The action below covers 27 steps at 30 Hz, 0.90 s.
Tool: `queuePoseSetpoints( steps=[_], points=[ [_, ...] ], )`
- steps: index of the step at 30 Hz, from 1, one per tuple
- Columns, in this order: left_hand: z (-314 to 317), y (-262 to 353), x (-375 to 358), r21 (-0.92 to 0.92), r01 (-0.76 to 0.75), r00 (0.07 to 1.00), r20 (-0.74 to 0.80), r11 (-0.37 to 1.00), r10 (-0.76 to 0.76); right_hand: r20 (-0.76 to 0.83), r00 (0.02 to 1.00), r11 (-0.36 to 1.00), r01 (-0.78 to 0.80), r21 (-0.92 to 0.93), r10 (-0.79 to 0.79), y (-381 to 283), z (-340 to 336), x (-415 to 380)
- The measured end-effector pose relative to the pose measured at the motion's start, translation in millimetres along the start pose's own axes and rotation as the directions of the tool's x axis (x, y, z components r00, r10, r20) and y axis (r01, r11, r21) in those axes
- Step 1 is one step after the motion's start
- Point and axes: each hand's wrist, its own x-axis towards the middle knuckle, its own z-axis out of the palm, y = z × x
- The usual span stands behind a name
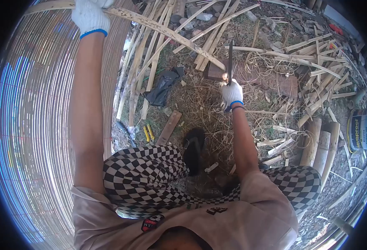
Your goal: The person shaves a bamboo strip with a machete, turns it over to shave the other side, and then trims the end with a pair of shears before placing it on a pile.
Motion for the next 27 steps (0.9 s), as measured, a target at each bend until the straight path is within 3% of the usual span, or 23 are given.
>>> queuePoseSetpoints(
  steps=[1, 3, 4, 5, 6, 7, 8, 9, 13, 15, 16, 18, 19, 22, 23, 25, 26, 27],
  points=[
    [0, 1, 0, 0.009, -0.018, 0.999, 0.035, 1.0, 0.018, -0.055, 0.995, 0.987, 0.077, -0.139, -0.086, 6, 0, -1],
    [8, -25, 5, 0.018, -0.025, 0.994, 0.104, 1.0, 0.023, 0.136, 0.989, 0.984, -0.039, -0.174, 0.064, 40, 9, 17],
    [11, -18, 2, 0.019, -0.019, 0.99, 0.143, 1.0, 0.016, 0.165, 0.983, 0.994, -0.074, -0.082, 0.086, 34, 2, 14],
    [11, -7, 1, -0.163, 0.252, 0.951, 0.224, 0.954, -0.213, 0.112, 0.993, 0.996, -0.033, -0.08, 0.041, 27, -4, 12],
    [10, 4, 4, -0.304, 0.506, 0.848, 0.348, 0.807, -0.4, 0.054, 0.998, 0.994, 0.041, -0.1, -0.035, 22, -8, 9],
    [17, -3, -2, -0.181, 0.273, 0.93, 0.301, 0.945, -0.211, 0.005, 0.994, 0.987, 0.108, -0.12, -0.108, 8, -16, -3],
    [24, -10, -9, -0.033, 0.021, 0.971, 0.24, 0.999, -0.012, 0.028, 1.0, 1.0, 0.011, -0.007, -0.011, -13, -21, -17],
    [27, -9, -10, -0.041, 0.035, 0.957, 0.289, 0.999, -0.022, -0.08, 0.986, 0.99, 0.143, -0.018, -0.144, -30, -21, -31],
    [27, -14, -10, 0.007, 0.057, 0.897, 0.439, 0.998, -0.054, -0.049, 0.998, 0.966, 0.028, -0.257, -0.042, -22, 5, -36],
    [13, -2, -17, -0.005, 0.105, 0.871, 0.483, 0.994, -0.09, -0.044, 0.998, 0.977, -0.042, -0.211, 0.034, 34, 19, -20],
    [3, 4, -21, -0.004, 0.113, 0.844, 0.528, 0.994, -0.094, 0.13, 0.963, 0.969, -0.244, 0.045, 0.237, 2, -13, -30],
    [-18, 22, -33, -0.01, 0.117, 0.785, 0.613, 0.993, -0.086, 0.098, 0.992, 0.993, -0.072, -0.097, 0.081, 20, -19, -13],
    [-27, 30, -41, 0.038, 0.091, 0.778, 0.621, 0.995, -0.095, 0.089, 0.996, 0.991, -0.019, -0.133, 0.031, -2, -36, -26],
    [-45, 58, -67, 0.201, 0.021, 0.737, 0.658, 0.979, -0.151, -0.029, 0.999, 1.0, 0.016, -0.019, -0.016, -26, -24, -39],
    [-50, 62, -69, 0.224, 0.049, 0.718, 0.67, 0.973, -0.19, -0.052, 0.997, 0.997, 0.049, -0.059, -0.052, -24, -13, -39],
    [-60, 70, -76, 0.265, 0.113, 0.671, 0.69, 0.958, -0.27, -0.043, 0.999, 0.989, 0.024, -0.146, -0.03, -7, 9, -45],
    [-61, 81, -79, 0.371, 0.098, 0.681, 0.652, 0.924, -0.334, -0.042, 0.998, 0.961, -0.049, -0.272, 0.039, -1, 12, -49],
    [-64, 89, -81, 0.449, 0.089, 0.69, 0.616, 0.889, -0.38, -0.013, 0.998, 0.974, -0.067, -0.215, 0.066, 6, 9, -46]
  ],
)
